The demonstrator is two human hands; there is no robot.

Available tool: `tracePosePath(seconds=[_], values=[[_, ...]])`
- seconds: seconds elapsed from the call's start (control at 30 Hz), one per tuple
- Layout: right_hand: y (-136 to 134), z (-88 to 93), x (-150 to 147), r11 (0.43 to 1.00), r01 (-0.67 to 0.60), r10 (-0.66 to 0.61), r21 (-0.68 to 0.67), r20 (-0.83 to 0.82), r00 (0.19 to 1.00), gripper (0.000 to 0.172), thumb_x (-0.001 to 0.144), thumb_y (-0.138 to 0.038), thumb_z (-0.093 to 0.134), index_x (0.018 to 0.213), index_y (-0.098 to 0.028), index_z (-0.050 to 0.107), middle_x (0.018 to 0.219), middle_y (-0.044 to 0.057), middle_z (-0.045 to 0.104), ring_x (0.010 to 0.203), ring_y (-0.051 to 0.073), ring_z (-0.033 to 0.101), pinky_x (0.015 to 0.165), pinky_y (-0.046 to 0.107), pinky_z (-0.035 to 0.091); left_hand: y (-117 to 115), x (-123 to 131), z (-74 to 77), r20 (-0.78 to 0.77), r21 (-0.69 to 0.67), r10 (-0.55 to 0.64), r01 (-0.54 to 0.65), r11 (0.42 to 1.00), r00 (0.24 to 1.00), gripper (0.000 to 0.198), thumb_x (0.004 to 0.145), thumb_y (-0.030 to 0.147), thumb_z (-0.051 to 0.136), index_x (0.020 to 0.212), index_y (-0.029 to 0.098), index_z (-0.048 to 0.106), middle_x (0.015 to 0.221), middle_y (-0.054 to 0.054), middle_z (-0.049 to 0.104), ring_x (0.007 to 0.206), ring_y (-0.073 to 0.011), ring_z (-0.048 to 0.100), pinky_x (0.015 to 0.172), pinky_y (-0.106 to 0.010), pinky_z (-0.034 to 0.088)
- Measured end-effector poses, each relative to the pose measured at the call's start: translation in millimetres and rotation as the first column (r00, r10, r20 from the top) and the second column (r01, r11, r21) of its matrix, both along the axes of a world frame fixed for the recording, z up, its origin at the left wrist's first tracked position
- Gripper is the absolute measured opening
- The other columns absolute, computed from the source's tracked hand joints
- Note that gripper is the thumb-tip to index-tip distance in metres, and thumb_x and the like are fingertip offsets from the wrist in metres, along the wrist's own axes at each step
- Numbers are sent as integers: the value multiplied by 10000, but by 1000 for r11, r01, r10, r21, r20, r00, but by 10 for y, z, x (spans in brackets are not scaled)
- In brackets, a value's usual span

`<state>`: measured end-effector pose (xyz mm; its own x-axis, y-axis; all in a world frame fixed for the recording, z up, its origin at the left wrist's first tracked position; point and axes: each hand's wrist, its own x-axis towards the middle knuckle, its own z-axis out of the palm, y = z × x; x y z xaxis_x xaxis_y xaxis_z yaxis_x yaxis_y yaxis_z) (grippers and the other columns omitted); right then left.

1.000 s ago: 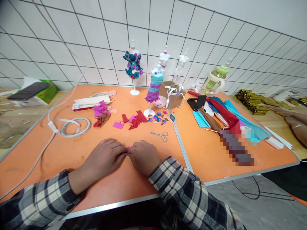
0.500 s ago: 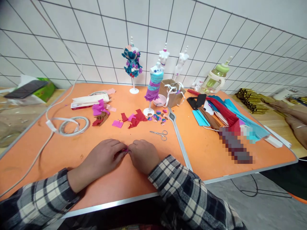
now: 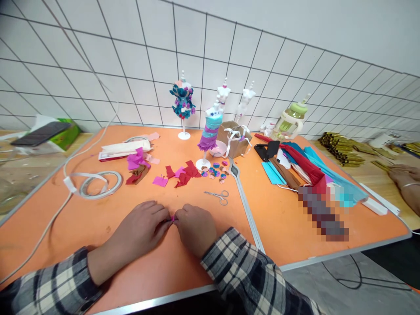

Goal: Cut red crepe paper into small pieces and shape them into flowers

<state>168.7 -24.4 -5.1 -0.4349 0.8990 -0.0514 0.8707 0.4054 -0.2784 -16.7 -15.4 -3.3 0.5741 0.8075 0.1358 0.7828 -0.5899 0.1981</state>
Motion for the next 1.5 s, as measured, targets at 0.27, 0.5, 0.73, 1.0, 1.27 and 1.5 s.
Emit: tracePosePath(seconds=[0.27, 0.5, 0.73, 1.0, 1.27, 1.5], values=[[3, 7, -5, 1000, 0, 0, -6, 20, 1000, 211, 1016, -316, 506, 948, -206, 674, 936, 37, 689, 843, 181, 657, 643, 292, 411, 28, -4, -51, 60, -6, -30, 31, 1000, 998, 158, 888, 153, 546, 841, 197, 691, 789, -65, 677, 801, -257, 600, 786, -423, 473], [-7, 19, 4, 1000, 16, -16, 21, -16, 1000, 157, 1009, -339, 531, 1057, -242, 646, 972, 12, 671, 825, 170, 653, 588, 292, 379, 41, -17, -5, 41, -1, -44, 44, 999, 998, 162, 909, 194, 547, 835, 200, 691, 788, -65, 692, 801, -253, 616, 819, -430, 476], [-8, 33, 16, 1000, 21, -21, -7, 23, 1000, 189, 1012, -349, 522, 982, -224, 660, 997, 30, 658, 813, 154, 651, 585, 277, 382, 51, -16, 2, 40, 12, -43, 42, 999, 998, 164, 907, 214, 550, 817, 212, 688, 774, -48, 700, 788, -241, 621, 876, -447, 462], [-14, 36, 32, 1000, 6, -5, 22, -20, 1000, 187, 1019, -344, 499, 1047, -259, 664, 1021, 7, 664, 823, 152, 646, 592, 271, 373, 48, -20, 20, 38, -4, -42, 42, 999, 998, 175, 915, 221, 550, 828, 206, 701, 786, -59, 706, 823, -255, 636, 879, -448, 467], [-21, 14, 25, 998, -32, 27, 55, 86, 996, 228, 1041, -305, 442, 989, -216, 646, 1016, 36, 639, 743, 149, 631, 524, 287, 332, 44, -20, 28, 33, 19, -66, 66, 998, 997, 197, 906, 221, 540, 791, 197, 697, 787, -61, 690, 825, -250, 610, 960, -492, 450], [-40, 86, 5, 993, -90, 76, 73, 182, 980, 240, 1055, -269, 397, 1113, -194, 617, 1040, 67, 636, 798, 160, 643, 500, 292, 304, -2, -49, -36, 127, 85, -34, 24, 996, 991, 285, 892, 380, 628, 1137, 249, 691, 1255, -124, 633, 1270, -369, 490, 1132, -706, 149]])
